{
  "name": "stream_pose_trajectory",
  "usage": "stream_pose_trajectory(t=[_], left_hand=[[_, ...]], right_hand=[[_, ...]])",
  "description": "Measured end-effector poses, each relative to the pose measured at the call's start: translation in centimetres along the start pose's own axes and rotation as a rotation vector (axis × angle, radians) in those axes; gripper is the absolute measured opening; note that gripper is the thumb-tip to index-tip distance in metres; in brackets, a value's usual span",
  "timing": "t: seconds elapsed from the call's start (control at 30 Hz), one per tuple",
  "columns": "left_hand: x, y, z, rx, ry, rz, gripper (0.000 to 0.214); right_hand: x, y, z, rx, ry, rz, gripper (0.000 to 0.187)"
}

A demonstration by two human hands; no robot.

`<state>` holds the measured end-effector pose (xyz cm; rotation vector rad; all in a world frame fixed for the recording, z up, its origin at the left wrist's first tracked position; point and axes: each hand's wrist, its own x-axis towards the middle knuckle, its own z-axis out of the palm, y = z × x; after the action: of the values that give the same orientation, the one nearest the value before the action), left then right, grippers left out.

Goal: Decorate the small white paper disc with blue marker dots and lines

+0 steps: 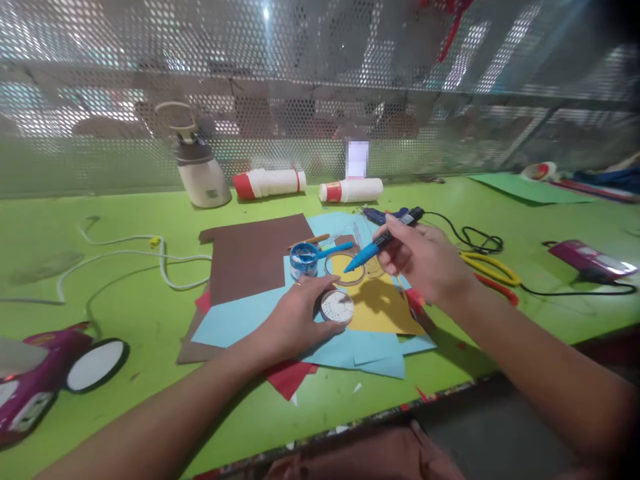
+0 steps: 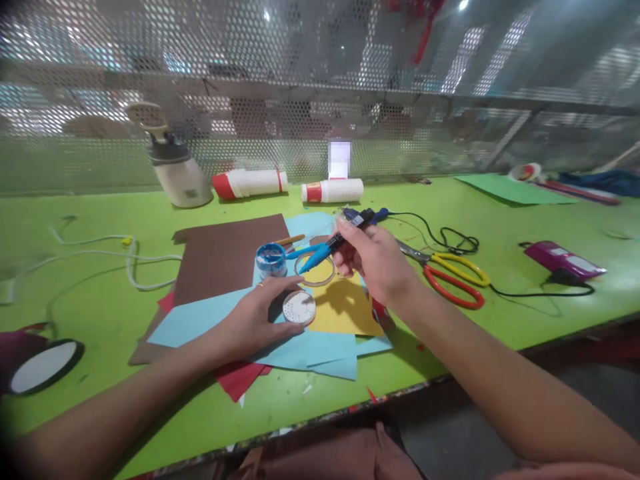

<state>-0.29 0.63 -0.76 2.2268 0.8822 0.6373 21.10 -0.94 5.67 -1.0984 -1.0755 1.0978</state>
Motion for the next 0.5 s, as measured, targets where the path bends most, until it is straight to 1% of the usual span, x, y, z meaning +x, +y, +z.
stream_pose_trajectory(t=[0.13, 0.27, 0.37, 0.5], left_hand=[[0.0, 0.1, -0.1, -0.017, -0.018, -0.035, 0.071], [0.1, 0.4, -0.4, -0.027, -0.042, -0.097, 0.074], [0.2, 0.9, -0.7, -0.020, -0.059, -0.138, 0.078], [0.4, 1.4, -0.9, 0.009, -0.099, -0.162, 0.084]], right_hand=[[0.3, 1.5, -0.6, 0.039, -0.039, 0.152, 0.034], [0.2, 2.3, -1.1, 0.031, -0.089, 0.240, 0.033], [-0.3, 2.5, -1.3, 0.044, -0.108, 0.260, 0.029], [-0.7, 2.7, -1.1, 0.080, -0.106, 0.231, 0.025]])
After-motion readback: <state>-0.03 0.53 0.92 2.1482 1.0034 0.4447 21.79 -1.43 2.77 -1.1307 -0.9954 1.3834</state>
